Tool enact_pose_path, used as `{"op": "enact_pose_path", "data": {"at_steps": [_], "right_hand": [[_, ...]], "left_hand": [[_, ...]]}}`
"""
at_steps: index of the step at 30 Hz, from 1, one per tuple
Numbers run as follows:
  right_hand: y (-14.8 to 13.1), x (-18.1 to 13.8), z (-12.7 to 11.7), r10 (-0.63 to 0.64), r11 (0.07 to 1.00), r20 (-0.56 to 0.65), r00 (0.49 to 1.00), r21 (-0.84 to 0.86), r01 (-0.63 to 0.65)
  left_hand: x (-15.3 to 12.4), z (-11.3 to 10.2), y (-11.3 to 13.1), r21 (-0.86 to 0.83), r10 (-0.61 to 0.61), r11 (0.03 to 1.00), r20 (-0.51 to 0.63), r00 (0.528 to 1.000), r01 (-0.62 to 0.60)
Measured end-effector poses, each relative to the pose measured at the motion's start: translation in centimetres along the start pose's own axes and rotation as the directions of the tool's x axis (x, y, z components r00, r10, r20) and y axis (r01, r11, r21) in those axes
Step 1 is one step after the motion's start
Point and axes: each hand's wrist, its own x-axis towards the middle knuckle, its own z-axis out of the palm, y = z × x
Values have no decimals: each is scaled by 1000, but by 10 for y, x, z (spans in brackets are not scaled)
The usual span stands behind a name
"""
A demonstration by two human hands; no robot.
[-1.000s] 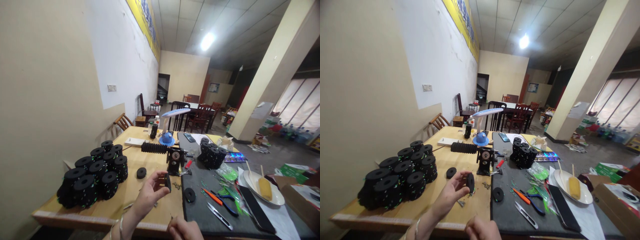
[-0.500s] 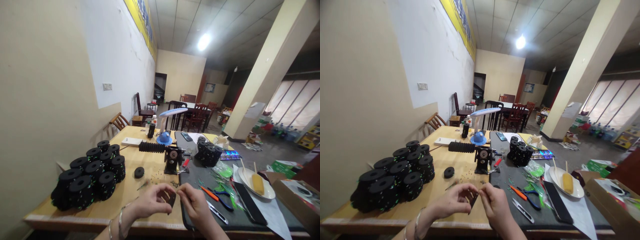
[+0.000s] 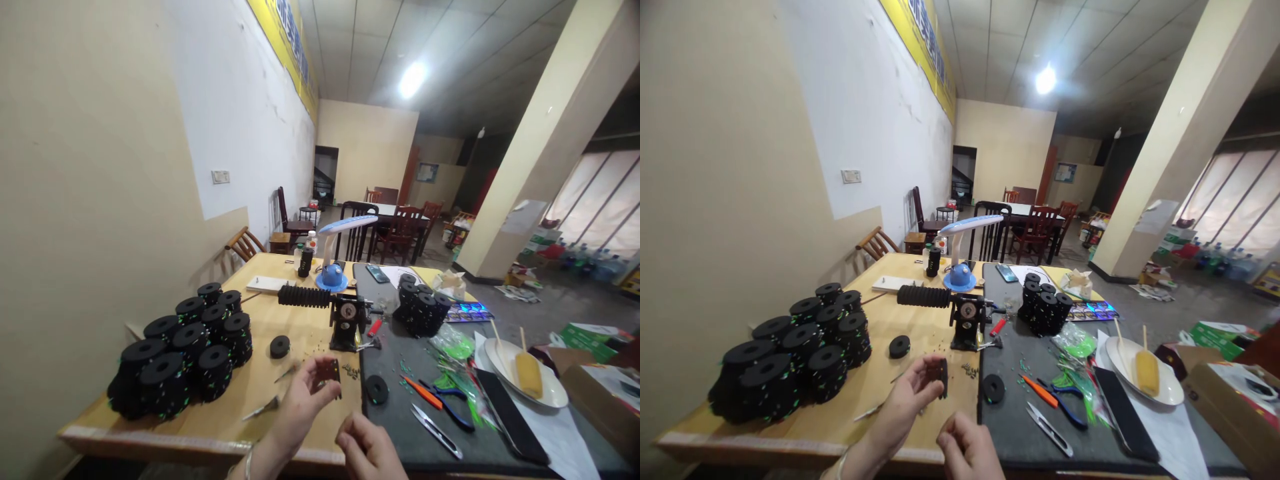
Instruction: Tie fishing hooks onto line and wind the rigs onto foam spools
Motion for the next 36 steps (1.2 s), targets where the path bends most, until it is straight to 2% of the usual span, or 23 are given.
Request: {"op": "enact_pose_path", "data": {"at_steps": [3, 5, 9, 12, 15, 18, 21, 22, 24, 26, 28, 30, 32, 34, 36], "right_hand": [[-19, -5, -17, -38, 989, 10, 999, -142, 39], [-32, -4, -32, -81, 970, 7, 997, -228, 80], [-44, 7, -62, -196, 903, 29, 980, -385, 191], [-39, 18, -75, -251, 875, 69, 966, -411, 256], [-25, 23, -77, -235, 916, 70, 970, -319, 245], [-10, 21, -69, -155, 987, 77, 985, -34, 158], [-1, 15, -54, -41, 951, 108, 993, 308, 6], [0, 13, -49, -16, 932, 121, 993, 361, -29], [0, 11, -42, -13, 932, 128, 992, 362, -34], [-1, 12, -37, -59, 964, 104, 993, 263, 30], [-3, 14, -35, -115, 991, 70, 991, 81, 109], [-4, 17, -33, -146, 981, 50, 988, -120, 151], [-6, 19, -31, -163, 950, 47, 985, -261, 170], [-9, 20, -29, -168, 939, 51, 984, -296, 176], [-11, 20, -25, -156, 955, 43, 987, -247, 162]], "left_hand": [[4, 3, -4, 135, 22, 991, 21, 1000, -25], [5, 3, -6, 173, -10, 985, 64, 998, -1], [7, 2, -11, 159, -176, 977, 229, 957, 141], [5, 3, -14, 118, -280, 960, 303, 911, 255], [1, 5, -12, 37, -329, 940, 344, 879, 338], [-5, 9, -8, -73, -336, 918, 376, 864, 389], [-10, 12, -5, -176, -348, 882, 383, 856, 437], [-12, 11, -5, -209, -353, 868, 378, 856, 450], [-14, 9, -5, -264, -356, 849, 355, 865, 458], [-16, 4, -6, -285, -363, 843, 325, 873, 456], [-17, -2, -4, -218, -350, 883, 286, 892, 416], [-19, -7, 1, -2, -284, 957, 220, 933, 291], [-21, -11, 7, 292, -166, 949, 147, 975, 117], [-23, -13, 11, 445, -94, 895, 113, 989, 34], [-25, -14, 9, 394, -100, 918, 101, 990, 53]]}}
